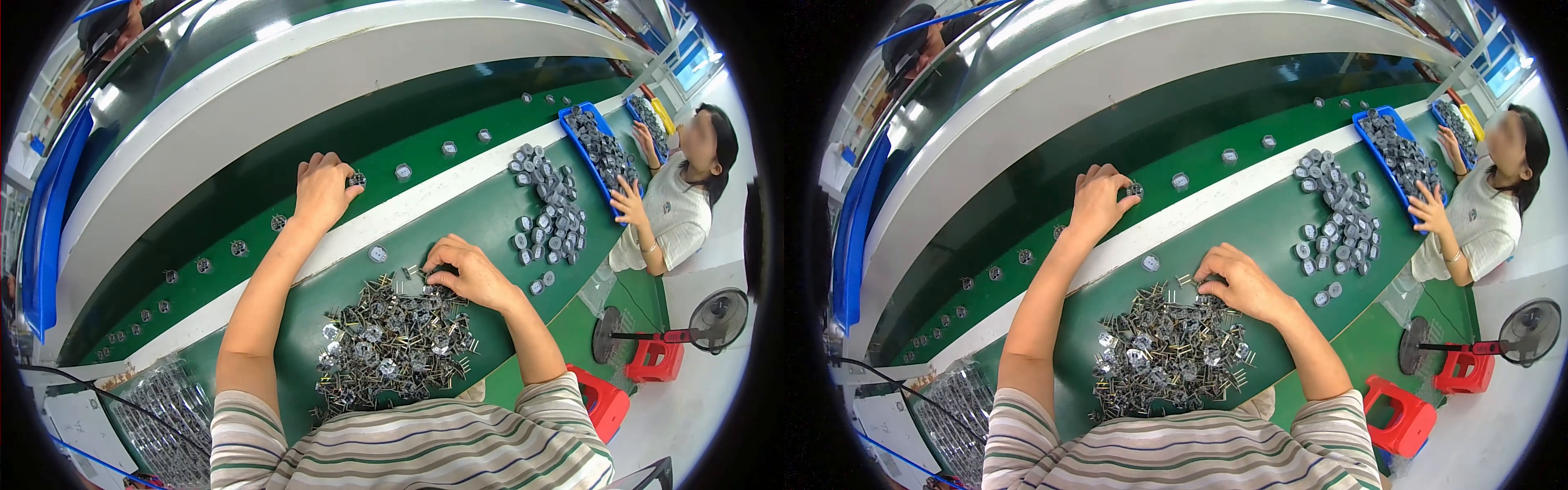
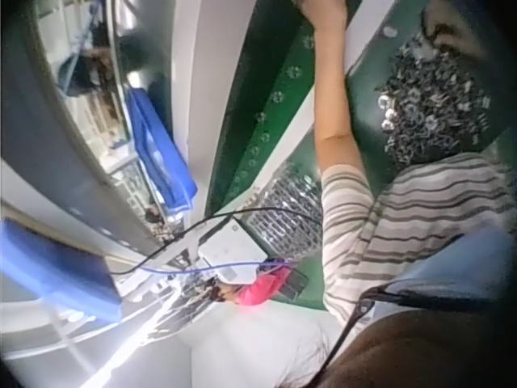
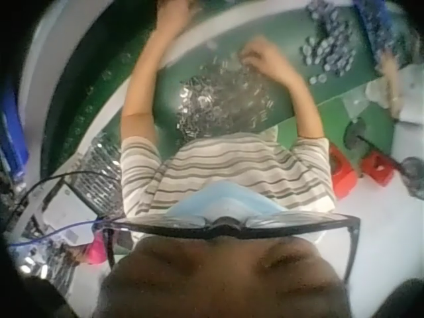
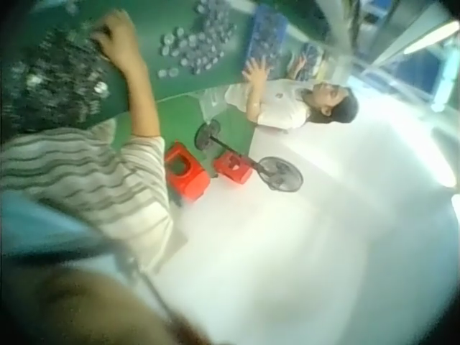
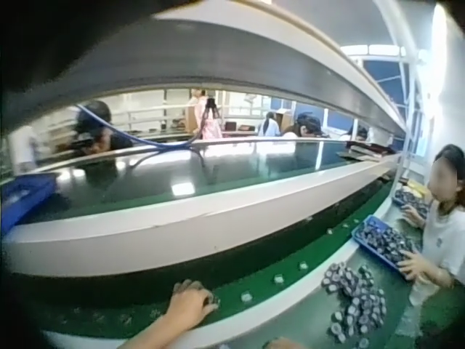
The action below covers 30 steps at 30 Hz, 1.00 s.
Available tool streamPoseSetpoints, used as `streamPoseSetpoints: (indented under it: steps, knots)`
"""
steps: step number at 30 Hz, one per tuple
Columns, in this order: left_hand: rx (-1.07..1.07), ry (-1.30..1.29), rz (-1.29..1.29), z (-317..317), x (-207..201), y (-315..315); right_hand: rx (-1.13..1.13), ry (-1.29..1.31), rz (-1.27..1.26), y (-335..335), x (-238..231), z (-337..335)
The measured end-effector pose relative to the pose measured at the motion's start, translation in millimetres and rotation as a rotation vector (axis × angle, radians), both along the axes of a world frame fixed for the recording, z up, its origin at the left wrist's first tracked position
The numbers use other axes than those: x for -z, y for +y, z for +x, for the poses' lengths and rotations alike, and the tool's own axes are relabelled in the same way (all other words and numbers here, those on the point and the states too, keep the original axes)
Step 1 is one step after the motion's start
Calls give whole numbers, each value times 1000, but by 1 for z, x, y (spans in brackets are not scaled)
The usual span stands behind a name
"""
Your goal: The person assembles small plastic housings and metal contacts by hand, taking components from a blue tray and clear plastic boxes on a factory assembly line.
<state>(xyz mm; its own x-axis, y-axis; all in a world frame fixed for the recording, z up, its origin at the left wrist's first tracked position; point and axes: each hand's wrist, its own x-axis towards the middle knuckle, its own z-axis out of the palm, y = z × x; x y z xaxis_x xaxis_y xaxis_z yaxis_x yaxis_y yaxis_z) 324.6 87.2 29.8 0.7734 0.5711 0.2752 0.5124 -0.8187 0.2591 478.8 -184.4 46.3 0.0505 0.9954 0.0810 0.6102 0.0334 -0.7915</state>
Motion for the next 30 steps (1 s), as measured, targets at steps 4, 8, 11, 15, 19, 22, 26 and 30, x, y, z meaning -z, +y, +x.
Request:
streamPoseSetpoints:
  steps: [4, 8, 11, 15, 19, 22, 26, 30]
  knots:
    - [26, -67, 42, -9, -4, -14, 145, 90, -51, 1, 2, 6]
    - [352, 33, -284, -33, -38, -46, 323, -324, 327, 2, 19, 18]
    - [570, 137, -509, -40, -36, -52, 253, -432, 359, 2, 18, 18]
    - [532, -16, -610, -31, -6, -54, 178, -291, 306, 2, 17, 20]
    - [479, -77, -505, -18, 0, -65, 289, -289, 215, 7, 6, 25]
    - [428, -68, -452, -10, 2, -75, 171, -344, 197, 9, 13, 27]
    - [294, -76, -410, -6, 0, -84, 206, -378, 196, 14, 15, 25]
    - [449, -60, -531, -14, -5, -69, 274, -376, 174, 16, 16, 23]
